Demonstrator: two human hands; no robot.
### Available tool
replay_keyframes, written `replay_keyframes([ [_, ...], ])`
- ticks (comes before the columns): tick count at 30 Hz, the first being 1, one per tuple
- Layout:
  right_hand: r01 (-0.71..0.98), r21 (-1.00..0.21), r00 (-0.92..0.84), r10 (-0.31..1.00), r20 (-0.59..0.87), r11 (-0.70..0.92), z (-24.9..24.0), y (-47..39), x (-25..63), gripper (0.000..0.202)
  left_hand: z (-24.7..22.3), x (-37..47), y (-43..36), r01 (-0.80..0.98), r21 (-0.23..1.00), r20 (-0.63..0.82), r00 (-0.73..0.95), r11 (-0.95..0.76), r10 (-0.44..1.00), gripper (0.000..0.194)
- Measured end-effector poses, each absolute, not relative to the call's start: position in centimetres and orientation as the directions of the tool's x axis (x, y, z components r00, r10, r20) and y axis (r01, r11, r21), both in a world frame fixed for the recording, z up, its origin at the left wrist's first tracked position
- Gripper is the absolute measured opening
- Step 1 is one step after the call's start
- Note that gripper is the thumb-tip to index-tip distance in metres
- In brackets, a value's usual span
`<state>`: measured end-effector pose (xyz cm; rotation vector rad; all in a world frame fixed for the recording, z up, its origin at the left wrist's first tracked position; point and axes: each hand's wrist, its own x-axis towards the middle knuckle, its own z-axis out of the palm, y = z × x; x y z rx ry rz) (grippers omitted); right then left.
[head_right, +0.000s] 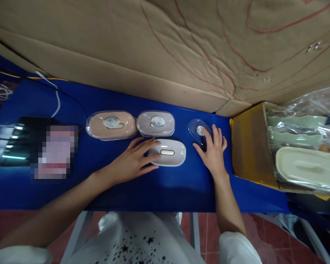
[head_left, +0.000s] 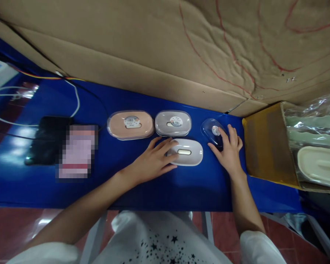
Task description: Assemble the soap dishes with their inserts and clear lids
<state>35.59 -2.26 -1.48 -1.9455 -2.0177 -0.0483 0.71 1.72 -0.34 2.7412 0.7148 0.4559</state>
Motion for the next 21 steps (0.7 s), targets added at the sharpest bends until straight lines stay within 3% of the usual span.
replay_keyframes([
  [6,0.889,-0.416,-0.034,0.935,0.353,0.189,-1.3,-2.2,36.2,0.059,-0.4,0.8,1.5,0.383,0.334,0.25,0.845,-0.861,0.473,0.037],
  [13,0.747,-0.399,-0.392,0.837,0.381,0.532,0.4,-3.9,32.9,0.073,0.5,1.0,1.6,0.392,0.322,0.374,0.783,-0.862,0.496,0.064],
  [21,0.661,-0.439,-0.512,0.793,0.33,0.609,0.1,-4.9,30.2,0.081,-0.1,1.1,1.5,0.282,0.359,0.408,0.81,-0.89,0.421,0.053],
])
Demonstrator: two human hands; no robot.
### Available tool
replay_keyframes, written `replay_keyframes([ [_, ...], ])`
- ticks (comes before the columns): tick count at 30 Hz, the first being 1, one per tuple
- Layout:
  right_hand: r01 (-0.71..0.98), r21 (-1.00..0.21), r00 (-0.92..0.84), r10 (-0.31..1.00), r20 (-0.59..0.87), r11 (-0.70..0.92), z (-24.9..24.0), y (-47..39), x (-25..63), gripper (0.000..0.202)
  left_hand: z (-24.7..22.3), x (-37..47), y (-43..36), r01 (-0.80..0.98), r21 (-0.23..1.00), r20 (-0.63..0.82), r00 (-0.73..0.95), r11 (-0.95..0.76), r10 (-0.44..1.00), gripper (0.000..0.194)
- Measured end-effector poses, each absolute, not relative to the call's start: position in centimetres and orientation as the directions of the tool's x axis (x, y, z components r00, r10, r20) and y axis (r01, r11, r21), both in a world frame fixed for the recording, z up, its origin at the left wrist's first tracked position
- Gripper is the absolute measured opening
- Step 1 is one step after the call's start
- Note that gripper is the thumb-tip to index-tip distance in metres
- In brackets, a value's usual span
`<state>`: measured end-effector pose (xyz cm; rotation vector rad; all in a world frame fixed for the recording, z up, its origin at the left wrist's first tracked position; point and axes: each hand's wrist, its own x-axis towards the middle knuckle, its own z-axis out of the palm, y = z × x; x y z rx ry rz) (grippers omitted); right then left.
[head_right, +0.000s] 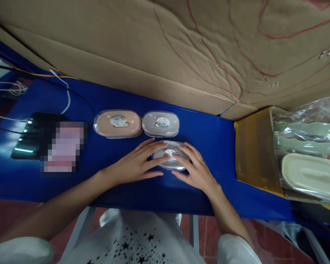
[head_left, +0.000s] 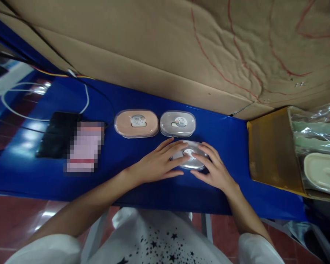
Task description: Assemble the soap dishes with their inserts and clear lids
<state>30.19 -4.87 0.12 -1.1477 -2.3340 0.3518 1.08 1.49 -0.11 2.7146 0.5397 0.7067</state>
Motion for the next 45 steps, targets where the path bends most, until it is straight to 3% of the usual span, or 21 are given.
replay_keyframes([
  [3,0.662,-0.447,-0.508,0.799,0.322,0.602,0.1,-4.8,30.1,0.081,-0.4,1.1,1.4,0.28,0.377,0.426,0.794,-0.883,0.434,0.044],
  [18,0.737,-0.4,-0.505,0.837,0.21,0.545,0.0,-4.6,30.9,0.077,-0.3,1.2,1.6,0.28,0.4,0.447,0.771,-0.873,0.453,0.043],
  [30,0.704,-0.459,-0.489,0.838,0.24,0.542,-0.1,-4.8,30.8,0.082,-0.2,1.2,1.2,0.312,0.352,0.431,0.783,-0.882,0.449,0.036],
  [38,0.695,-0.401,-0.523,0.803,0.287,0.596,0.6,-4.9,30.9,0.079,-0.7,1.4,1.0,0.293,0.324,0.397,0.821,-0.9,0.41,0.045],
  [45,0.701,-0.377,-0.52,0.796,0.311,0.605,0.6,-5.1,31.0,0.082,-0.9,1.5,1.0,0.291,0.294,0.415,0.82,-0.911,0.395,0.043],
])
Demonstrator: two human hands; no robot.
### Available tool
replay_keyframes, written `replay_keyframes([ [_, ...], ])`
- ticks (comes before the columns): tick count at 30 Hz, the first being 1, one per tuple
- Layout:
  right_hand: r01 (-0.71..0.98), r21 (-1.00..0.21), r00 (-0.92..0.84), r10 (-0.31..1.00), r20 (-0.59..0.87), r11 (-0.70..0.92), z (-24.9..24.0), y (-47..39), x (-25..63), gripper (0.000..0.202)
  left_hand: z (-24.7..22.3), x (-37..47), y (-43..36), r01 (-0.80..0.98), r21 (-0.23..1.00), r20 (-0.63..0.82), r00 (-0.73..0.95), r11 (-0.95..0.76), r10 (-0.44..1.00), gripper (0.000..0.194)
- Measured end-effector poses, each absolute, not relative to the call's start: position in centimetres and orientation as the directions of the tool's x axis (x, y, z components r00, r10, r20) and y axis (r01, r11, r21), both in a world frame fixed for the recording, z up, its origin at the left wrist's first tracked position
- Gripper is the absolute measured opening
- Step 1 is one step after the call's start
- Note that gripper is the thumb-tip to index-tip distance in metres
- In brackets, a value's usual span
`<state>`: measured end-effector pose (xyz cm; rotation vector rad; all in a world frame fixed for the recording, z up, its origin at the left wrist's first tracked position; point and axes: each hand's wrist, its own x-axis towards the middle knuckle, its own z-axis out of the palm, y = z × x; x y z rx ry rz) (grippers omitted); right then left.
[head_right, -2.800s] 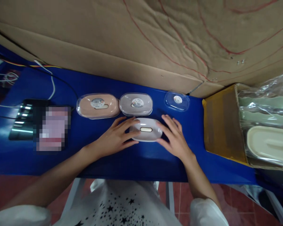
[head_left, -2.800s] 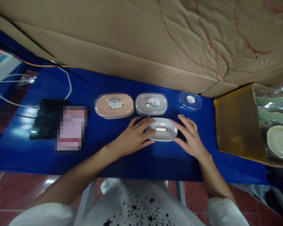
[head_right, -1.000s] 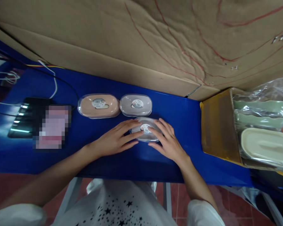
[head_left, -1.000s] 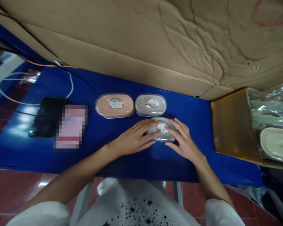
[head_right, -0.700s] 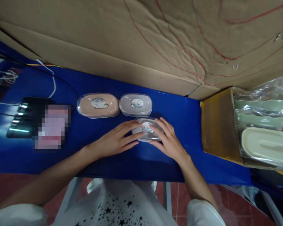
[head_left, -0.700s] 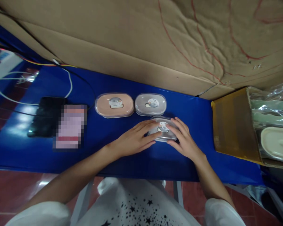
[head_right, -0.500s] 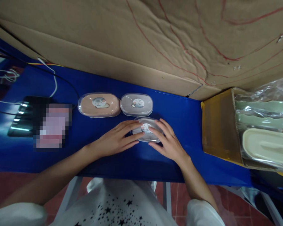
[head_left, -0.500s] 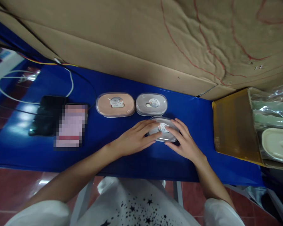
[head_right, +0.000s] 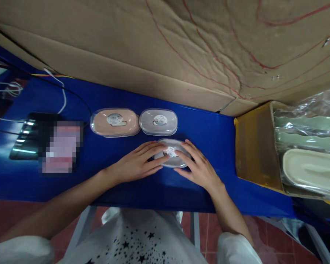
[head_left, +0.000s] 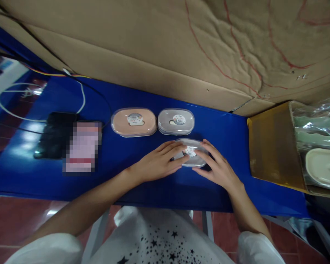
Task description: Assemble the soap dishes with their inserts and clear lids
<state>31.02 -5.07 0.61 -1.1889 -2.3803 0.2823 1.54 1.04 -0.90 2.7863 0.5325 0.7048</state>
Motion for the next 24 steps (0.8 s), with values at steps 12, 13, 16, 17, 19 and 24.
replay_keyframes([
  [12,0.671,-0.443,-0.495,0.804,0.328,0.594,-0.5,-4.8,31.2,0.078,-0.6,1.4,1.1,0.274,0.331,0.387,0.833,-0.903,0.395,0.04],
  [13,0.677,-0.423,-0.501,0.799,0.333,0.602,-0.3,-4.7,31.3,0.079,-0.6,1.4,1.1,0.275,0.316,0.395,0.832,-0.908,0.389,0.038],
  [16,0.69,-0.396,-0.508,0.795,0.332,0.606,0.0,-4.5,31.6,0.083,-0.5,1.4,1.1,0.277,0.291,0.422,0.822,-0.916,0.382,0.035],
  [17,0.689,-0.404,-0.505,0.798,0.327,0.602,0.0,-4.5,31.6,0.084,-0.5,1.4,1.1,0.276,0.291,0.427,0.819,-0.916,0.382,0.035],
  [19,0.683,-0.428,-0.502,0.806,0.315,0.592,-0.1,-4.5,31.6,0.085,-0.6,1.4,1.1,0.272,0.3,0.428,0.818,-0.914,0.384,0.037],
  [24,0.688,-0.448,-0.5,0.82,0.277,0.571,-0.2,-4.7,31.6,0.086,-0.8,1.4,1.2,0.275,0.313,0.418,0.82,-0.909,0.391,0.038],
])
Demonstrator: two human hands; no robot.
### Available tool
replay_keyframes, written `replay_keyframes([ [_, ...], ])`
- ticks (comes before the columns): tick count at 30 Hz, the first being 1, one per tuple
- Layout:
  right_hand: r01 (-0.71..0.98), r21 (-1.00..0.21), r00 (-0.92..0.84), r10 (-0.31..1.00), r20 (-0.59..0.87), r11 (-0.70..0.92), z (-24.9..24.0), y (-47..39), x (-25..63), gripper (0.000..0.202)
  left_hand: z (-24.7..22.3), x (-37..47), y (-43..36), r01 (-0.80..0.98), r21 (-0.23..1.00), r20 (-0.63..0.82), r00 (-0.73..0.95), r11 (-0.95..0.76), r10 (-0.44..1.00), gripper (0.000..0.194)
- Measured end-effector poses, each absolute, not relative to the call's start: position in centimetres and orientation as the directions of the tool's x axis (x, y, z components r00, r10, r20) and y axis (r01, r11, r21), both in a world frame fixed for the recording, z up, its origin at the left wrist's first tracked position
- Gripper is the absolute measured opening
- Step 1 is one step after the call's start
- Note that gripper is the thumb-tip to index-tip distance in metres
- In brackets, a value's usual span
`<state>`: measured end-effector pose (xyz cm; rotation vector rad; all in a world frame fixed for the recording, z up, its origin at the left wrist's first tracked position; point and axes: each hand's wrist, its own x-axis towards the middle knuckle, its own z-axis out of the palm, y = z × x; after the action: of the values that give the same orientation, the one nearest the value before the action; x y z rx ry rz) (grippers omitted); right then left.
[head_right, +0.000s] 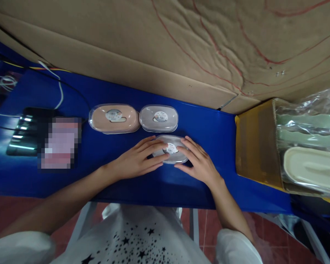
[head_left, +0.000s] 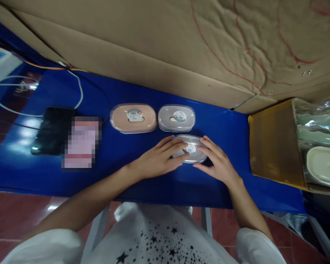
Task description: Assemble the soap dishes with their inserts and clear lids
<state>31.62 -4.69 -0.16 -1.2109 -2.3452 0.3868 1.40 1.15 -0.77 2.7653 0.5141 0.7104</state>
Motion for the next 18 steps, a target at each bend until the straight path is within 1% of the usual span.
replay_keyframes([
  [4,0.695,-0.453,-0.488,0.829,0.273,0.558,0.1,-4.67,31.95,0.086,-0.73,1.58,1.16,0.264,0.271,0.469,0.804,-0.926,0.366,0.032],
  [8,0.715,-0.434,-0.475,0.836,0.275,0.549,0.42,-4.52,32.29,0.09,-0.75,1.83,1.14,0.259,0.279,0.484,0.794,-0.925,0.368,0.031],
  [14,0.721,-0.41,-0.495,0.829,0.26,0.559,0.34,-4.54,32.08,0.091,-0.52,1.72,1.17,0.27,0.312,0.448,0.804,-0.911,0.392,0.029],
  [18,0.723,-0.373,-0.523,0.813,0.255,0.582,0.29,-4.57,31.85,0.093,-0.21,1.42,1.19,0.275,0.313,0.414,0.822,-0.909,0.391,0.031],
])
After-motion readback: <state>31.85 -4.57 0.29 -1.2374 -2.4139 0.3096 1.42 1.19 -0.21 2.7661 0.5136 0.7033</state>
